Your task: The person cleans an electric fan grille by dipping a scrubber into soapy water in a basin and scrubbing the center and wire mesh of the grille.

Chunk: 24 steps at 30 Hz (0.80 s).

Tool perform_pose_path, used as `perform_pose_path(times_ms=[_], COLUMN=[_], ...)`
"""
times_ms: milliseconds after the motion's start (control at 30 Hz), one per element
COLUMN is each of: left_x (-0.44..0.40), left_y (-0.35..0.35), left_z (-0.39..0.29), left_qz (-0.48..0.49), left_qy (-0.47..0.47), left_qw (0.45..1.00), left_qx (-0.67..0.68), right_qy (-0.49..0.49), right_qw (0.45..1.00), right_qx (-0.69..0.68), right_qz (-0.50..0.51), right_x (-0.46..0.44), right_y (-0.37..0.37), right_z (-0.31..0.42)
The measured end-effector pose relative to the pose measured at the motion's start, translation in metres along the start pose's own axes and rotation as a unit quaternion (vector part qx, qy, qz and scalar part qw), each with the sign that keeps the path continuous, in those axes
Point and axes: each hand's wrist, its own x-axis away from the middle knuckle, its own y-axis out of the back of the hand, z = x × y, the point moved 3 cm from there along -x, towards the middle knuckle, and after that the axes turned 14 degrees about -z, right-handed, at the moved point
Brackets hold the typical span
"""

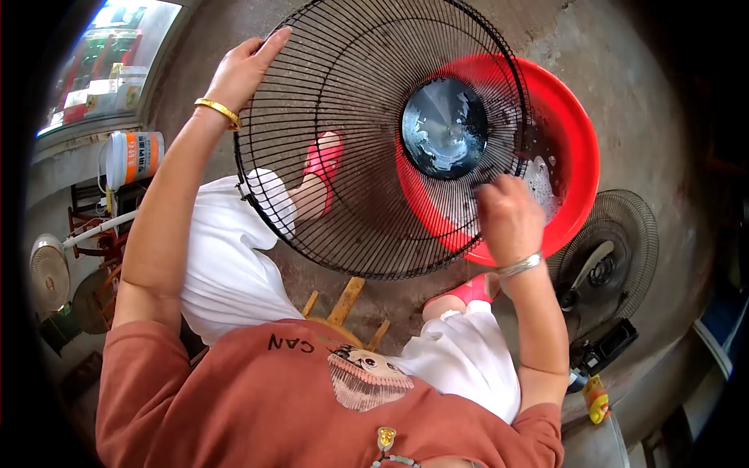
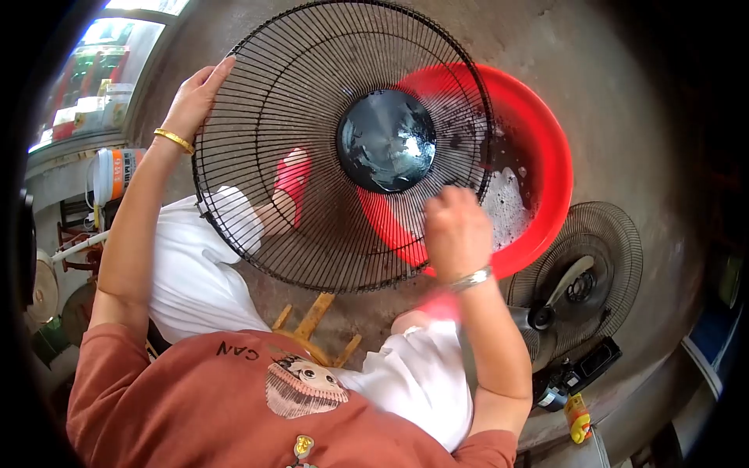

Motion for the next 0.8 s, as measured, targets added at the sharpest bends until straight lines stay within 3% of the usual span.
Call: perform_pose_path(times_ms=[67, 167, 267, 467, 567, 667, 800], left_x=[0.0, 0.004, 0.002, 0.001, -0.003, 0.002, 0.001], left_y=[0.0, 0.002, -0.003, -0.003, -0.005, 0.001, -0.005], left_z=[0.002, -0.004, -0.004, 0.006, 0.006, 0.001, 0.001], left_qz=[-0.001, 0.024, -0.01, 0.009, -0.016, 0.011, -0.012], left_qy=[-0.006, 0.037, -0.031, 0.012, -0.01, 0.039, -0.002], left_qw=[1.0, 0.998, 0.999, 1.0, 0.999, 0.999, 0.999], left_qx=[-0.006, -0.034, 0.008, 0.023, 0.046, -0.005, 0.036], right_qy=[-0.029, 0.019, 0.088, 0.039, -0.051, -0.169, -0.191], right_qw=[0.997, 0.974, 0.946, 0.974, 0.991, 0.961, 0.97], right_qx=[-0.034, -0.174, -0.253, -0.152, -0.018, 0.0, 0.11], right_qz=[-0.057, -0.143, -0.185, -0.163, -0.125, -0.218, -0.1], right_x=[-0.003, -0.023, -0.031, -0.006, 0.007, 0.022, 0.055], right_y=[0.009, 0.029, 0.012, 0.0, -0.009, -0.038, -0.106], right_z=[-0.015, 0.024, 0.056, 0.019, -0.055, -0.134, -0.196])
